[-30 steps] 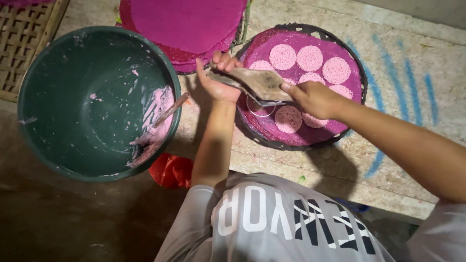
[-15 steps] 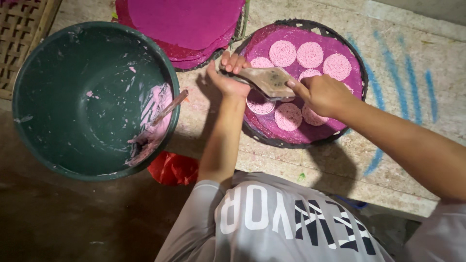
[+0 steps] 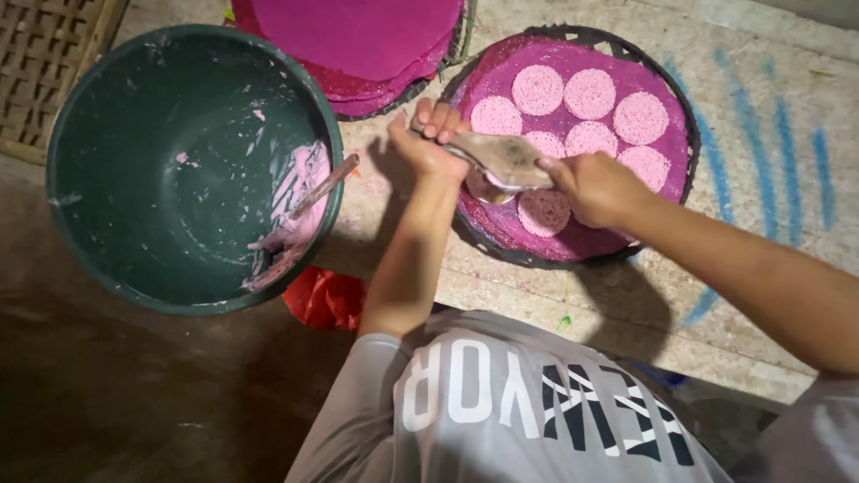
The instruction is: The person scoops pink cake batter from a green bowl and fills a circular metal mold placed on a purple mat. They use a wooden-handled tool to press the batter into the mold and then remove the formed round cake. The process is repeated multiple times to produce several round cakes.
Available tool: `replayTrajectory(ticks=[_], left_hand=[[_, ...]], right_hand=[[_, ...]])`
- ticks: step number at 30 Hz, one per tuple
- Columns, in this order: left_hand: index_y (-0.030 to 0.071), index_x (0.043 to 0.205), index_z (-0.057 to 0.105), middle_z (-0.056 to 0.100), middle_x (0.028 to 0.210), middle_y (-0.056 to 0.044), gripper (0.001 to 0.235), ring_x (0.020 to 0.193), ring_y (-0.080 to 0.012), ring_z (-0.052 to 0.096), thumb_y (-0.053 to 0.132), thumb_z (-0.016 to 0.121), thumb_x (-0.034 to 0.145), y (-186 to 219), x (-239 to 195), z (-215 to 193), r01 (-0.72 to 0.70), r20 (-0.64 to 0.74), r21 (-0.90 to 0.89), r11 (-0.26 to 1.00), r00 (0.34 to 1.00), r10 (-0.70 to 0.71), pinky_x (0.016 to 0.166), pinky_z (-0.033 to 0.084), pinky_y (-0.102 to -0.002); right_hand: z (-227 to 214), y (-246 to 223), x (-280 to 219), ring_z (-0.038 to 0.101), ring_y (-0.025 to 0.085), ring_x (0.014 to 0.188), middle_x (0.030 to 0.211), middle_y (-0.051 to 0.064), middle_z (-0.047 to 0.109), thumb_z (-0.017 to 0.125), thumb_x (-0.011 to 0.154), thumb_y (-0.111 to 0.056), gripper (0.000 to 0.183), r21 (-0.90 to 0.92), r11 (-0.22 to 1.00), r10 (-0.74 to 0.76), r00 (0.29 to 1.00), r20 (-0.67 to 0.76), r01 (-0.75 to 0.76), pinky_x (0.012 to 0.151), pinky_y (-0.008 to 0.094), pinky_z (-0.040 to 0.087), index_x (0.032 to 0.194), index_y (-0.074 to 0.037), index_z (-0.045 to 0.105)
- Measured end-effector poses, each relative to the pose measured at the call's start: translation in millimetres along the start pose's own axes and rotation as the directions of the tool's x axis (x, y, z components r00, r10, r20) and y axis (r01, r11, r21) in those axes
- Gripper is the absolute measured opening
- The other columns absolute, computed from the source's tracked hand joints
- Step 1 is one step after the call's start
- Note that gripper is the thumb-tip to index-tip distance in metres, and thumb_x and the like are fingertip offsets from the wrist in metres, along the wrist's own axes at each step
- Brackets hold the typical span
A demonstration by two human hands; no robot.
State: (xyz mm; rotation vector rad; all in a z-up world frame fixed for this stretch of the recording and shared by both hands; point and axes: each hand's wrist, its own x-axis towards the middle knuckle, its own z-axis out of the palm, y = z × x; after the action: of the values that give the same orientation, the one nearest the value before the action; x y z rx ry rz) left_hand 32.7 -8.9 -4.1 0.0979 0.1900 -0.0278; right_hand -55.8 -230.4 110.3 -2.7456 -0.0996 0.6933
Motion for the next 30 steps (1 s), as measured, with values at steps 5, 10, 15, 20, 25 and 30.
replayTrajectory(ticks=[5,10,15,20,25,30], left_hand=[[0.013,0.094,0.046,0.046,0.085,-0.002,0.033,0.081,-0.0174,0.045,0.046,0.049,0.091,-21,-8,38,0.053,0.267,0.071,0.996,0.961,-0.070,0.082,0.040,-0.038],[0.007,0.136,0.043,0.054,0.132,-0.010,0.063,0.131,-0.0255,0.053,0.031,0.077,0.090,24,-57,105,-0.304,0.511,0.836,0.458,0.738,-0.442,0.117,0.045,-0.044],[0.003,0.125,0.053,0.059,0.114,-0.009,0.046,0.109,-0.0240,0.058,0.026,0.074,0.091,86,-97,165,-0.368,0.292,0.929,0.022,0.696,-0.656,0.096,0.050,-0.043],[0.001,0.116,0.060,0.062,0.097,-0.009,0.031,0.089,-0.0225,0.060,0.023,0.069,0.095,158,-129,178,-0.015,-0.098,0.992,-0.127,0.544,-0.833,0.077,0.050,-0.044],[-0.001,0.106,0.068,0.065,0.079,-0.008,0.022,0.069,-0.0211,0.062,0.019,0.064,0.100,213,-187,190,0.066,-0.304,0.948,-0.311,0.471,-0.828,0.059,0.051,-0.045],[0.010,0.117,0.073,0.070,0.087,-0.006,0.026,0.074,-0.0188,0.067,0.019,0.055,0.100,267,-239,218,-0.505,-0.062,0.765,-0.400,0.561,-0.826,0.064,0.052,-0.038]], right_hand=[[-53,19,-2,0.069,0.033,0.075,0.081,0.020,0.071,0.034,0.107,-0.060,0.066,-0.107,0.994,0.028,0.999,-0.020,-0.030,0.073,0.053,0.054,0.100,-0.013,0.080],[-127,-6,-58,0.064,0.030,0.059,0.067,0.018,0.066,0.059,0.100,-0.053,0.050,-0.064,0.977,-0.212,0.950,-0.227,0.203,0.060,0.043,0.051,0.117,-0.007,0.074],[-134,-88,-100,0.061,0.036,0.057,0.064,0.012,0.062,0.072,0.079,-0.061,0.062,-0.329,0.744,-0.665,0.695,-0.274,0.582,0.054,0.046,0.048,0.096,-0.001,0.068],[-152,-165,-70,0.058,0.034,0.058,0.064,0.010,0.056,0.069,0.080,-0.069,0.064,-0.417,0.090,-0.995,0.060,-0.085,0.904,0.053,0.046,0.046,0.078,-0.006,0.058],[-110,-221,-61,0.063,0.033,0.064,0.068,0.011,0.059,0.059,0.091,-0.060,0.054,0.060,0.228,-0.968,0.220,0.120,0.972,0.056,0.046,0.046,0.087,-0.006,0.061],[-63,-241,-67,0.065,0.037,0.075,0.078,0.013,0.064,0.055,0.104,-0.045,0.041,0.415,0.135,-0.986,0.078,0.150,0.900,0.061,0.048,0.046,0.092,-0.005,0.060]])
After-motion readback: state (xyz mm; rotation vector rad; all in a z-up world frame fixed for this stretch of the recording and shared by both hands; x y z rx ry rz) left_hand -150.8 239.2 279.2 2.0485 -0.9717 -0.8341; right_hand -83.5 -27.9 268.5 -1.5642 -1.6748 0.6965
